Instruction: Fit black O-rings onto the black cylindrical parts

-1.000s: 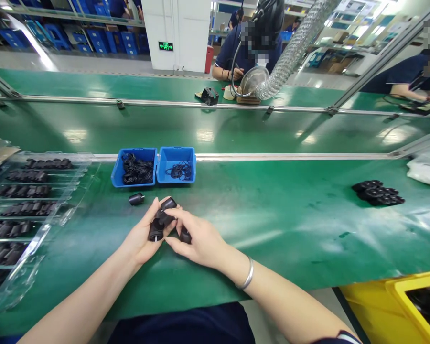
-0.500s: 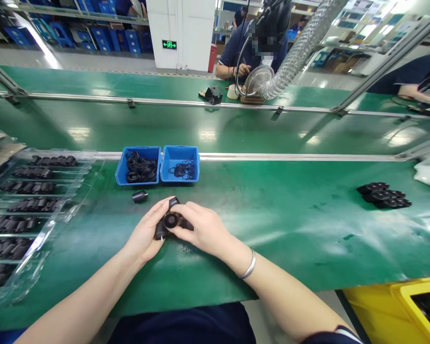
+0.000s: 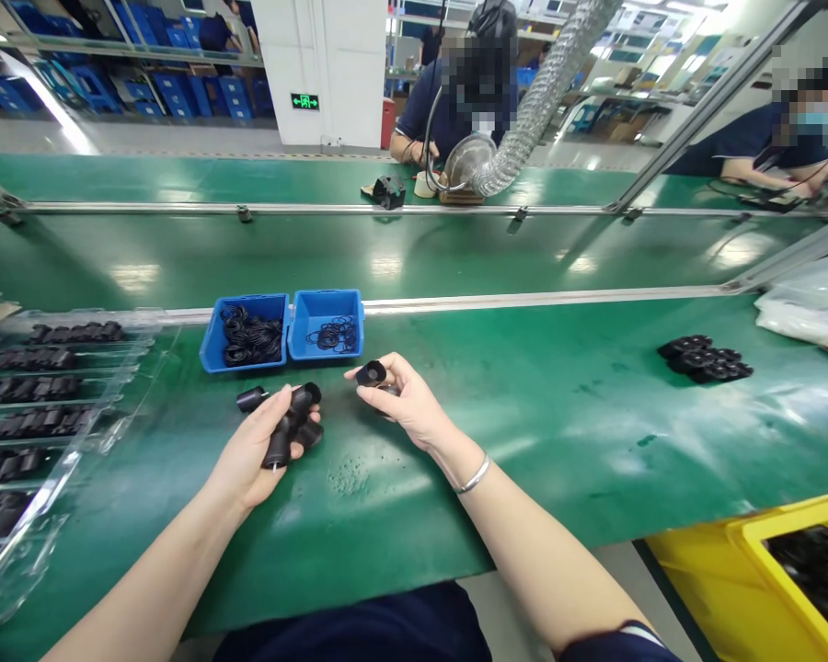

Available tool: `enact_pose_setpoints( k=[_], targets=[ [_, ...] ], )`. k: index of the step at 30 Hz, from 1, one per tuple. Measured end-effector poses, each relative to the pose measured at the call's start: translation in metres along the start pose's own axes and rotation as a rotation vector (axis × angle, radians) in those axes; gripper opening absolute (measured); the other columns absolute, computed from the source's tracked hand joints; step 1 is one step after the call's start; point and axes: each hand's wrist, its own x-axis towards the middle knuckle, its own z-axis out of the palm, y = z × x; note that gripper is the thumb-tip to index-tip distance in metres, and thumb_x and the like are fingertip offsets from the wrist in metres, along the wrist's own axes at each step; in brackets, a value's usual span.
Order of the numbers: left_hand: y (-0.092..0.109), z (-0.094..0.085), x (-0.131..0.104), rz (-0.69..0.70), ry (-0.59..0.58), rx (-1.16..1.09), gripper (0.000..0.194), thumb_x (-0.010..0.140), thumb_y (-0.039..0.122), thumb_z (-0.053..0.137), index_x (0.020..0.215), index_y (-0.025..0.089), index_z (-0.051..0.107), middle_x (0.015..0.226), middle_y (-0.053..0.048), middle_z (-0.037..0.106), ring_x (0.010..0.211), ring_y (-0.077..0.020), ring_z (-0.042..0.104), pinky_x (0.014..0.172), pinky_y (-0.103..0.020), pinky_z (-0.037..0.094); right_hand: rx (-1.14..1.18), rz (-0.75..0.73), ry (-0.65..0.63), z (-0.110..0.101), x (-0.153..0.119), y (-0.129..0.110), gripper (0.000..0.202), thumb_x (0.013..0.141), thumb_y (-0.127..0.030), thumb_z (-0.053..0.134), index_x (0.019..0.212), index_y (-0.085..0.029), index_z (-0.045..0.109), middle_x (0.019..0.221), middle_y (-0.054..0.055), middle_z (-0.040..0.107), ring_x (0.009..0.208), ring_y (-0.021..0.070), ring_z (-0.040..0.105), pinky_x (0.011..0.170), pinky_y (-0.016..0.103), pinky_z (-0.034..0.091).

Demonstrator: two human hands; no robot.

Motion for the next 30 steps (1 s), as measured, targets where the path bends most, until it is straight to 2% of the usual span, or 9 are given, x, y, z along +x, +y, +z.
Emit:
enact_pose_setpoints(
  k=[4,7,9,11,14,19,24,27,30],
  targets=[
    [0.009,-0.007,0.000,0.160,0.043,0.393,0.051,0.081,0.051,0.073,0.118,0.017,0.065,0.085,-0.006,0.070,0.060,-0.0145,0.063,0.040,-0.020,0.046,-0.116,-0.021,0.000,-0.005,0.001,0.002,0.032,0.082,-0.036,0.077,0.098,-0.019,0.056,0.091,0.001,0.068,0.066,0.0096,0.050,0.055,0.019,0.035],
    [0.019,-0.009,0.003,0.301,0.059,0.848,0.042,0.084,0.050,0.069,0.115,0.022,0.068,0.088,-0.003,0.070,0.048,-0.0109,0.058,0.045,-0.025,0.049,-0.371,-0.090,0.012,-0.011,0.003,0.006,0.029,0.083,-0.034,0.075,0.103,-0.018,0.063,0.076,-0.003,0.062,0.066,0.0104,0.052,0.065,0.023,0.041],
    [0.023,-0.007,0.007,0.448,0.017,1.126,0.032,0.086,0.043,0.069,0.110,0.022,0.069,0.095,-0.004,0.071,0.063,-0.0158,0.066,0.059,-0.028,0.055,-0.584,-0.146,0.022,-0.014,0.004,0.008,0.020,0.087,-0.032,0.071,0.099,-0.018,0.066,0.074,-0.003,0.060,0.065,0.0108,0.052,0.065,0.024,0.041],
    [0.023,-0.002,0.012,0.609,-0.051,1.359,0.024,0.087,0.033,0.068,0.108,0.020,0.069,0.103,-0.006,0.071,0.088,-0.0221,0.069,0.079,-0.034,0.057,-0.727,-0.194,0.028,-0.014,0.005,0.010,0.010,0.088,-0.027,0.068,0.092,-0.017,0.067,0.077,-0.002,0.062,0.068,0.0122,0.055,0.067,0.025,0.042],
    [0.019,0.008,0.021,0.699,-0.128,1.610,0.025,0.091,0.025,0.064,0.114,0.018,0.067,0.109,-0.008,0.069,0.103,-0.0245,0.066,0.092,-0.038,0.053,-0.788,-0.223,0.021,-0.013,0.004,0.012,0.015,0.084,-0.022,0.072,0.098,-0.018,0.068,0.082,0.000,0.062,0.075,0.0149,0.057,0.072,0.028,0.042],
    [0.009,0.013,0.026,0.683,-0.165,1.695,0.029,0.093,0.019,0.060,0.121,0.017,0.063,0.114,-0.009,0.068,0.107,-0.0259,0.066,0.090,-0.038,0.055,-0.933,-0.228,-0.044,-0.011,0.000,0.010,0.037,0.085,-0.034,0.076,0.116,-0.020,0.063,0.094,0.003,0.063,0.084,0.0177,0.060,0.074,0.029,0.045],
    [0.006,0.003,0.024,0.699,-0.151,1.691,0.036,0.093,0.021,0.061,0.129,0.018,0.058,0.123,-0.008,0.066,0.113,-0.0251,0.064,0.092,-0.037,0.054,-1.016,-0.251,-0.187,-0.006,-0.009,0.002,0.049,0.085,-0.042,0.076,0.125,-0.023,0.054,0.103,0.003,0.065,0.085,0.0175,0.063,0.073,0.027,0.048],
    [0.006,-0.003,0.022,0.736,-0.148,1.645,0.037,0.093,0.023,0.060,0.130,0.019,0.057,0.126,-0.008,0.065,0.113,-0.0236,0.064,0.093,-0.035,0.054,-1.213,-0.362,-0.298,0.000,-0.015,0.000,0.042,0.092,-0.035,0.069,0.130,-0.026,0.053,0.102,0.003,0.063,0.080,0.0169,0.062,0.069,0.026,0.047],
    [0.006,-0.008,0.022,0.743,-0.167,1.583,0.035,0.094,0.025,0.057,0.129,0.020,0.057,0.125,-0.009,0.066,0.115,-0.0231,0.063,0.096,-0.035,0.053,-1.367,-0.397,-0.298,0.004,-0.016,0.002,0.029,0.097,-0.029,0.059,0.126,-0.022,0.058,0.097,0.005,0.063,0.077,0.0182,0.062,0.066,0.028,0.045]
  ],
)
